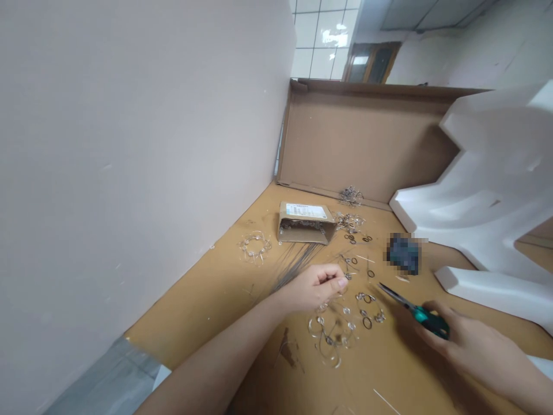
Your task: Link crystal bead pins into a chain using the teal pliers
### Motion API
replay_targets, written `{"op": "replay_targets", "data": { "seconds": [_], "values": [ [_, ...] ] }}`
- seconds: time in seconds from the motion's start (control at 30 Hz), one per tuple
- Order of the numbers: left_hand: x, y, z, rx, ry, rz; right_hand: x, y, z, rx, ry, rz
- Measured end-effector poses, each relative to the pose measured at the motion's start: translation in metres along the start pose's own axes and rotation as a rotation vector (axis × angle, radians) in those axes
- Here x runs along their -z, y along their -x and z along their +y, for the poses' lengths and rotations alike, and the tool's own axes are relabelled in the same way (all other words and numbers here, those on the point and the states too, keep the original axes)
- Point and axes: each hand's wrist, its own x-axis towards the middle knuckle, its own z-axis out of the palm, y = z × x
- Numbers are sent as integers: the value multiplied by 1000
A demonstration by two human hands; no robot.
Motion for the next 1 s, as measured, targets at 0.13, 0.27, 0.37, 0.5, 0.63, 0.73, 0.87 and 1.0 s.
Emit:
{"op": "replay_targets", "data": {
  "seconds": [0.13,0.27,0.37,0.5,0.63,0.73,0.87,1.0],
  "values": [
    [2,-1,1,31,125,-39,-25,4,2,-43,93,-60],
    [2,-1,1,82,102,-50,-36,2,-2,-3,59,19],
    [2,0,1,97,29,-78,-22,-5,-8,13,-55,40],
    [3,1,3,78,-108,-122,24,-9,-46,33,-502,27],
    [5,2,9,102,-169,-150,53,-5,-105,139,-833,-105],
    [7,2,11,96,-194,-146,48,-4,-127,203,-952,-267],
    [8,4,10,88,-251,-160,36,-6,-123,292,-962,-356],
    [6,3,5,75,-355,-192,33,-4,-118,226,-992,-364]
  ]
}}
